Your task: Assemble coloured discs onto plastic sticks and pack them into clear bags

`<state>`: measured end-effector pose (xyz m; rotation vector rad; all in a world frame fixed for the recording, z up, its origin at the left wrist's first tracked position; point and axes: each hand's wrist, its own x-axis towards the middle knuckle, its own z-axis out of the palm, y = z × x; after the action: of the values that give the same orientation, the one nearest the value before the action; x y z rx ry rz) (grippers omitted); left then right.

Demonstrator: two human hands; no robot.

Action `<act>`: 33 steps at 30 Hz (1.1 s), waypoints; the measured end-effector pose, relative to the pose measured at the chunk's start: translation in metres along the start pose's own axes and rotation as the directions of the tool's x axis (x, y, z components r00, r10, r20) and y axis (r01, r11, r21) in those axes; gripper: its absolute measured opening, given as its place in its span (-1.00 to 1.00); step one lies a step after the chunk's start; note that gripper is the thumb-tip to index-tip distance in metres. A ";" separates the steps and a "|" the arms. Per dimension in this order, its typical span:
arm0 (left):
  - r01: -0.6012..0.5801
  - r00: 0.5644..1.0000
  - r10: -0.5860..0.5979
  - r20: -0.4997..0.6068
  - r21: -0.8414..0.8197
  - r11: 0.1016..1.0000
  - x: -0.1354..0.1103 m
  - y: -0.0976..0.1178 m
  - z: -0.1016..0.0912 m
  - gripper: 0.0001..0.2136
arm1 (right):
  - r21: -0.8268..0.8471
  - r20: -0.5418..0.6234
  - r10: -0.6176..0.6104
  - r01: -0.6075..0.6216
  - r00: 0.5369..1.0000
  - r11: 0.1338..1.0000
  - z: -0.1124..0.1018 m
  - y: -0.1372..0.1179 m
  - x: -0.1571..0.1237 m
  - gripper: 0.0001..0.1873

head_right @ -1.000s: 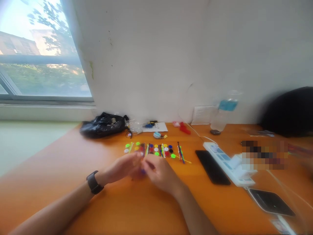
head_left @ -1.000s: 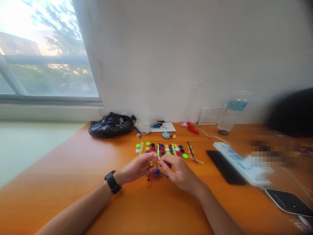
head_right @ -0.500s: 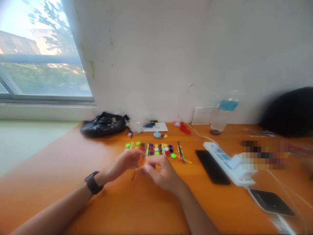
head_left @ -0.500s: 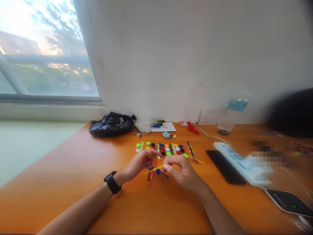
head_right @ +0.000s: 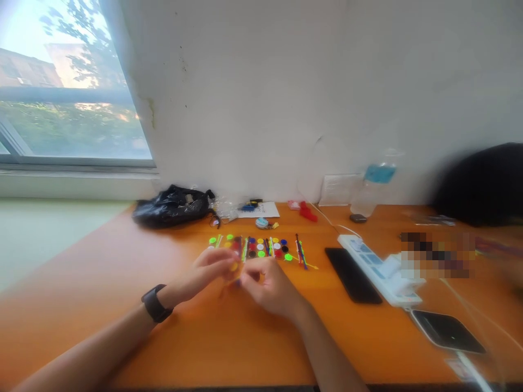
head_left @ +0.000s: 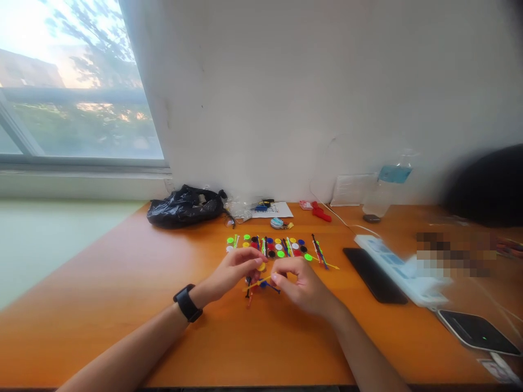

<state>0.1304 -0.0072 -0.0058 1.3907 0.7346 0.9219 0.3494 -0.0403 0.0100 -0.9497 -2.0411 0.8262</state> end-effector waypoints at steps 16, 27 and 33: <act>-0.065 0.998 0.061 0.028 0.169 0.983 -0.002 0.003 0.000 -0.60 | 0.063 0.023 0.103 -0.105 0.994 0.993 -0.003 -0.006 0.002 -0.61; -0.050 0.981 0.043 0.191 0.035 0.998 -0.001 -0.001 0.000 -0.68 | 0.097 0.014 0.145 -0.145 0.989 0.985 -0.002 0.005 0.002 -0.61; -0.079 0.972 0.079 0.221 -0.009 0.997 0.000 -0.001 0.002 -0.69 | 0.147 0.067 0.156 -0.165 0.985 0.975 -0.003 0.005 0.002 -0.62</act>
<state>0.1324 -0.0081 -0.0071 1.5034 0.5140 0.8123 0.3527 -0.0355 0.0079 -1.0251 -1.9340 1.0897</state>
